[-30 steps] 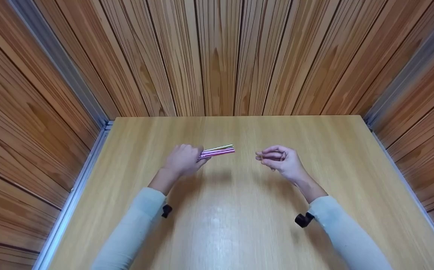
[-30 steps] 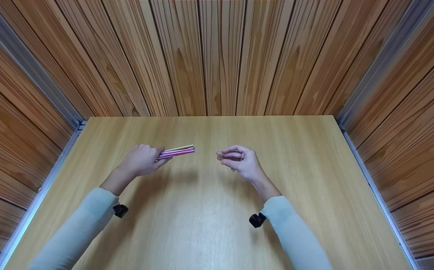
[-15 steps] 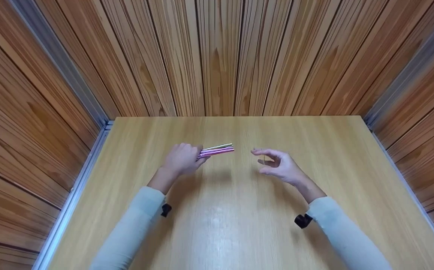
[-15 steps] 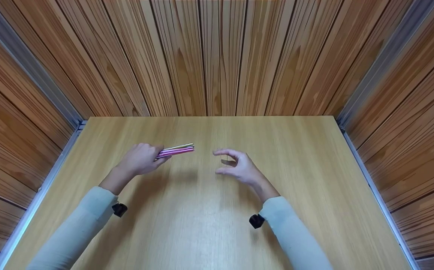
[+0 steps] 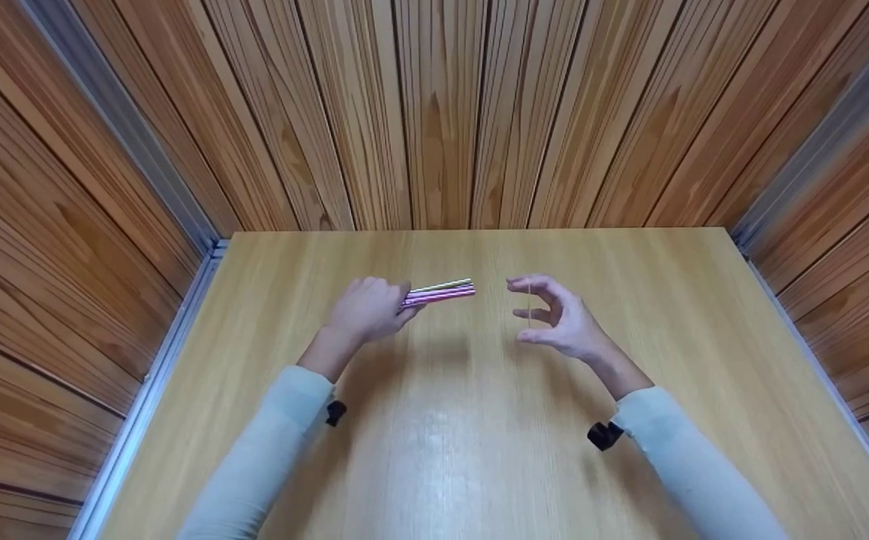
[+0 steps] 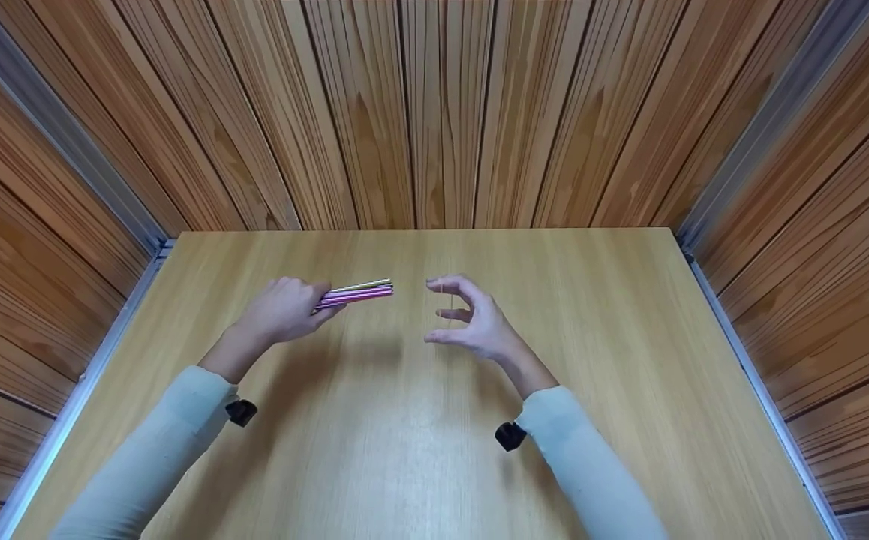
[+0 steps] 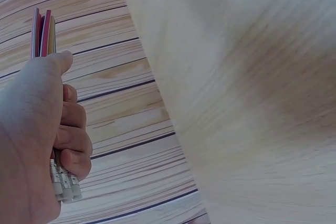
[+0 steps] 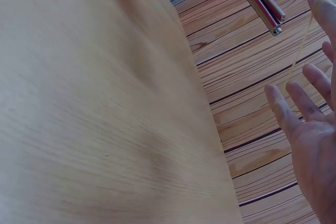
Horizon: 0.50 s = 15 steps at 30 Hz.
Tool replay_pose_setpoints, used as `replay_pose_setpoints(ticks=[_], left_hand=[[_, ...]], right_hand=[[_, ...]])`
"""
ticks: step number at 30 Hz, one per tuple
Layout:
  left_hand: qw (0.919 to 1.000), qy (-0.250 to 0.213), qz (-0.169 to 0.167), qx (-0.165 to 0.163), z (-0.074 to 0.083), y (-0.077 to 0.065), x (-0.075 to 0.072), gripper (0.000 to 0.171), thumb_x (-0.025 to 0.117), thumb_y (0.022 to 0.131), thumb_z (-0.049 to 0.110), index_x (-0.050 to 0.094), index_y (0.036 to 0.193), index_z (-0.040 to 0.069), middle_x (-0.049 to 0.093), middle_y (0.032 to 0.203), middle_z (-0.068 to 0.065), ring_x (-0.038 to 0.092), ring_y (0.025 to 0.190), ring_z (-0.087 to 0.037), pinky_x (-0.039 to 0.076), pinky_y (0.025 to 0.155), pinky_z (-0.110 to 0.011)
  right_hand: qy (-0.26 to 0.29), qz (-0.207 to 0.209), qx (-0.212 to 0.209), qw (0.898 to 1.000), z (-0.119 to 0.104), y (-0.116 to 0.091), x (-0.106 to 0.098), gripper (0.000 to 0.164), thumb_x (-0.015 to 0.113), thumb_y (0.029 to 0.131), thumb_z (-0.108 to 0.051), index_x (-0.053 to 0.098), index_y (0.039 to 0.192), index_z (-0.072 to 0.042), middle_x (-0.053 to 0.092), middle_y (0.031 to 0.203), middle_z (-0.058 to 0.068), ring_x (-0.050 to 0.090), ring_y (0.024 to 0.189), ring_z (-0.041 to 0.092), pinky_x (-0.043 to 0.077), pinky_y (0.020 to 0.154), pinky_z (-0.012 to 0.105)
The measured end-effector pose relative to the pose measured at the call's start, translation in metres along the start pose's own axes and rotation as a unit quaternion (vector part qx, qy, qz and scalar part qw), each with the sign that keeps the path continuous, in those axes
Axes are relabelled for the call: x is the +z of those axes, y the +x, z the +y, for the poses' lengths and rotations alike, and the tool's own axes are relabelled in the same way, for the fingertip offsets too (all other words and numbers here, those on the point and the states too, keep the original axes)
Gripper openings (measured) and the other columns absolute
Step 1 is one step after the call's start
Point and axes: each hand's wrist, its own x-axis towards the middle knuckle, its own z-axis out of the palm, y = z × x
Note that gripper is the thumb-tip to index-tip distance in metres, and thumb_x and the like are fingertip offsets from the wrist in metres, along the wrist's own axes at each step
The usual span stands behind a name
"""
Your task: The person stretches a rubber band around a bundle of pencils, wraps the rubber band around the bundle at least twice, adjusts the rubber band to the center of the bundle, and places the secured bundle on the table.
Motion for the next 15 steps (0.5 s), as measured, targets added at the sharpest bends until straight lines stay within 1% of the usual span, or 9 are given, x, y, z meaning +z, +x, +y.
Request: replay_pose_setpoints(ticks=[4, 7, 11, 13, 15], left_hand=[[0.9991, 0.027, 0.021, 0.025, 0.004, 0.002, -0.004, 0.044, 0.060, 0.116, 0.048, 0.071, 0.111, 0.006, 0.049, 0.073, 0.000, 0.048, 0.068, -0.019, 0.034, 0.061, -0.032], [0.9974, 0.045, 0.034, 0.044, 0.009, 0.003, -0.007, 0.044, 0.060, 0.115, 0.048, 0.071, 0.108, 0.006, 0.049, 0.073, 0.000, 0.047, 0.067, -0.019, 0.035, 0.060, -0.032], [0.9966, 0.048, 0.033, 0.059, 0.019, 0.008, -0.008, 0.044, 0.060, 0.116, 0.048, 0.072, 0.109, 0.006, 0.050, 0.073, -0.001, 0.047, 0.067, -0.018, 0.036, 0.061, -0.032], [0.9965, 0.048, 0.026, 0.063, 0.024, 0.009, -0.007, 0.043, 0.059, 0.116, 0.047, 0.072, 0.110, 0.006, 0.050, 0.074, -0.001, 0.048, 0.067, -0.018, 0.037, 0.062, -0.032], [0.9963, 0.050, 0.019, 0.067, 0.028, 0.011, -0.006, 0.043, 0.059, 0.116, 0.047, 0.072, 0.113, 0.006, 0.052, 0.074, -0.001, 0.049, 0.067, -0.019, 0.037, 0.062, -0.032]], right_hand=[[0.007, 0.006, -0.004, 1.000, 0.001, 0.003, 0.004, 0.074, 0.088, 0.088, 0.011, 0.047, 0.148, 0.017, 0.058, 0.163, 0.007, 0.060, 0.150, 0.012, 0.061, 0.115, 0.034], [0.013, 0.007, -0.008, 1.000, -0.001, 0.007, 0.009, 0.074, 0.088, 0.086, 0.013, 0.047, 0.148, 0.018, 0.059, 0.162, 0.005, 0.060, 0.149, 0.010, 0.061, 0.115, 0.035], [0.028, 0.008, -0.013, 0.999, -0.004, 0.013, 0.015, 0.074, 0.087, 0.085, 0.016, 0.046, 0.147, 0.021, 0.062, 0.159, -0.001, 0.061, 0.149, 0.010, 0.061, 0.115, 0.035], [0.032, 0.010, -0.008, 0.999, -0.005, 0.016, 0.018, 0.075, 0.088, 0.085, 0.014, 0.046, 0.147, 0.021, 0.063, 0.157, -0.006, 0.060, 0.149, 0.008, 0.060, 0.116, 0.033], [0.029, 0.011, -0.001, 1.000, -0.006, 0.017, 0.020, 0.075, 0.089, 0.085, 0.012, 0.047, 0.147, 0.019, 0.064, 0.156, -0.008, 0.060, 0.150, 0.006, 0.059, 0.116, 0.032]])
